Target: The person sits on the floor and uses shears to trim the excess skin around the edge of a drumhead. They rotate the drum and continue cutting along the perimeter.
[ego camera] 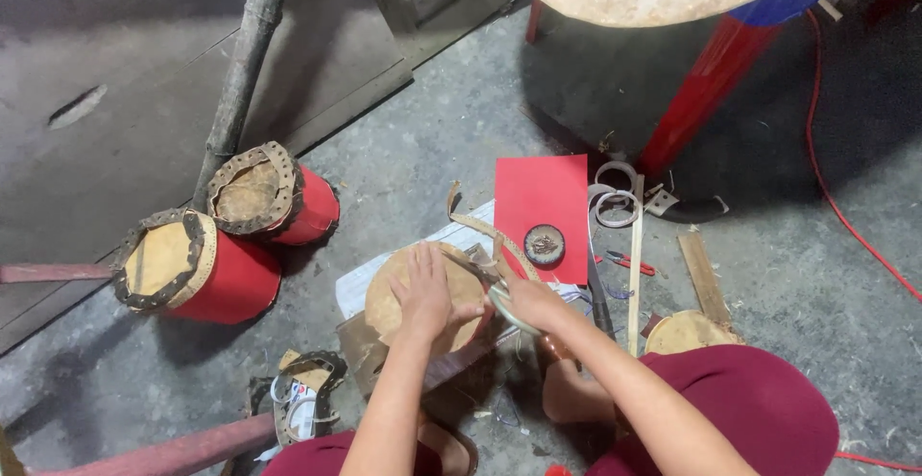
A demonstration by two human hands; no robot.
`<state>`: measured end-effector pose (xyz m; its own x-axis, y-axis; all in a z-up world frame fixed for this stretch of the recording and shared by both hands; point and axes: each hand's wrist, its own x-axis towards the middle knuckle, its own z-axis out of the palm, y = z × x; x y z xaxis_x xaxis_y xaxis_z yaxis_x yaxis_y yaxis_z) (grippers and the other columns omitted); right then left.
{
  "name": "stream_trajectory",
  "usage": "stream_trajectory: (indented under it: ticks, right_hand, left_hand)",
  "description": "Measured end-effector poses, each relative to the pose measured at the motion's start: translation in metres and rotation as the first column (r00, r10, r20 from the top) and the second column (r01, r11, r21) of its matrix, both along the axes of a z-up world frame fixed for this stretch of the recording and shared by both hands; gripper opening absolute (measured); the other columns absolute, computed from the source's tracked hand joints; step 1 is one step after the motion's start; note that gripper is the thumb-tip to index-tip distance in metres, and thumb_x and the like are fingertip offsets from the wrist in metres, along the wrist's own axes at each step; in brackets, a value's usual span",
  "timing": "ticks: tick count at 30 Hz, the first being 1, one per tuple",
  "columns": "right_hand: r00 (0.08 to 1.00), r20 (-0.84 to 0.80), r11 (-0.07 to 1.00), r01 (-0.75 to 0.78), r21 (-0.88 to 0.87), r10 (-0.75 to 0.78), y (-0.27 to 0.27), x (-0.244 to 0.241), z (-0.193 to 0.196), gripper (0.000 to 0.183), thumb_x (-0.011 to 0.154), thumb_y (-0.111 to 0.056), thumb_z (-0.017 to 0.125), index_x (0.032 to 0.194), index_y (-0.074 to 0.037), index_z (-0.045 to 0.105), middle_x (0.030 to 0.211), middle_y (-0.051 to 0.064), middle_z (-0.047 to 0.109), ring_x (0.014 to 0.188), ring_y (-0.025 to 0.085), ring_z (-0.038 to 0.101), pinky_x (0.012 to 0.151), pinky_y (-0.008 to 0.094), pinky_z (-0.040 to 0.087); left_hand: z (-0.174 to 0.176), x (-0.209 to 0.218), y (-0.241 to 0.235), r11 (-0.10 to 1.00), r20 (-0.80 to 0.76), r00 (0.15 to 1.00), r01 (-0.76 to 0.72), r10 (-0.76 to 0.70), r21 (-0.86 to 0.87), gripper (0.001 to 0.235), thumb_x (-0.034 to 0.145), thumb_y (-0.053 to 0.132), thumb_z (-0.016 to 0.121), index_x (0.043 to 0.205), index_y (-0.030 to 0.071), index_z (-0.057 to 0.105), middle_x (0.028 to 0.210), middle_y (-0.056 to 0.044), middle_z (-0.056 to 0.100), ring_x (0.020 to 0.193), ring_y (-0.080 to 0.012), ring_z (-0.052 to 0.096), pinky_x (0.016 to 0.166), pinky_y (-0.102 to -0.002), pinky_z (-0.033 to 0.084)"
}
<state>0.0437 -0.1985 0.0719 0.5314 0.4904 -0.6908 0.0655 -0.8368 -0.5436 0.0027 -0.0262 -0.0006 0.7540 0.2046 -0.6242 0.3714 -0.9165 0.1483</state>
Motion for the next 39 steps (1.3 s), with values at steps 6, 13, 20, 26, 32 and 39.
stream_trajectory:
  ticks: [6, 13, 20, 26, 32, 39]
  right_hand:
    - [0.999, 0.052, 0.996, -0.001, -0.086, 0.005, 0.005, 0.01, -0.039, 0.058, 0.095, -0.049, 0.045, 0.14, -0.013, 0.053, 0.128, 0.021, 0.066, 0.124, 0.042, 0.061, 0.106, 0.053, 0.047]
    - [0.999, 0.03, 0.998, -0.02, -0.066, 0.022, 0.006, 0.005, -0.035, 0.059, 0.093, -0.049, 0.049, 0.138, -0.01, 0.054, 0.128, 0.026, 0.064, 0.125, 0.046, 0.059, 0.106, 0.055, 0.046]
    - [0.995, -0.025, 0.995, -0.094, 0.017, 0.095, -0.007, 0.007, -0.023, 0.053, 0.096, -0.038, 0.051, 0.138, -0.005, 0.052, 0.126, 0.029, 0.064, 0.125, 0.047, 0.058, 0.109, 0.055, 0.044]
    - [0.998, 0.065, 0.996, -0.022, 0.087, 0.016, -0.03, 0.0, -0.084, 0.046, 0.091, -0.034, 0.062, 0.126, -0.004, 0.058, 0.109, 0.029, 0.069, 0.113, 0.047, 0.065, 0.1, 0.054, 0.051]
    - [0.999, 0.006, 0.98, -0.033, 0.196, 0.033, -0.024, -0.003, -0.112, 0.044, 0.094, -0.038, 0.053, 0.125, -0.007, 0.052, 0.115, 0.033, 0.066, 0.118, 0.05, 0.061, 0.103, 0.057, 0.048]
    - [0.994, -0.089, 0.959, 0.085, 0.27, -0.063, -0.016, -0.032, -0.083, 0.049, 0.098, -0.042, 0.038, 0.128, -0.004, 0.047, 0.13, 0.036, 0.059, 0.126, 0.051, 0.055, 0.109, 0.058, 0.043]
  left_hand:
    - [-0.018, 0.001, 0.004, 1.0, 0.004, 1.0, 0.006, -0.006, 0.005, 0.129, 0.075, 0.068, 0.08, 0.163, 0.007, 0.009, 0.173, -0.013, -0.002, 0.16, -0.0308, -0.005, 0.118, -0.076, 0.002]
    - [-0.005, -0.008, 0.0, 0.998, 0.074, 0.996, -0.041, 0.044, -0.043, 0.131, 0.071, 0.066, 0.085, 0.163, 0.006, 0.012, 0.173, -0.015, 0.003, 0.159, -0.0327, 0.002, 0.119, -0.075, 0.001]
    - [0.0, -0.013, -0.008, 0.994, 0.136, 0.99, 0.011, -0.025, 0.105, 0.118, 0.075, 0.058, 0.086, 0.16, 0.007, 0.023, 0.171, -0.015, 0.013, 0.158, -0.0324, 0.01, 0.12, -0.073, 0.008]
    - [-0.03, -0.047, 0.064, 0.893, 0.31, 0.849, -0.45, 0.428, -0.002, 0.094, 0.085, 0.054, 0.075, 0.159, 0.014, 0.033, 0.163, -0.009, 0.038, 0.154, -0.0229, 0.03, 0.119, -0.069, 0.021]
    - [-0.121, -0.07, 0.121, 0.58, 0.154, 0.575, -0.698, 0.803, -0.419, 0.059, 0.089, 0.05, 0.075, 0.142, 0.026, 0.064, 0.136, -0.01, 0.068, 0.13, -0.0313, 0.06, 0.104, -0.05, 0.052]
    - [-0.076, -0.027, 0.128, 0.734, 0.305, 0.691, -0.487, 0.656, -0.474, 0.051, 0.081, 0.024, 0.084, 0.13, 0.025, 0.073, 0.122, -0.011, 0.076, 0.122, -0.0319, 0.066, 0.101, -0.045, 0.053]
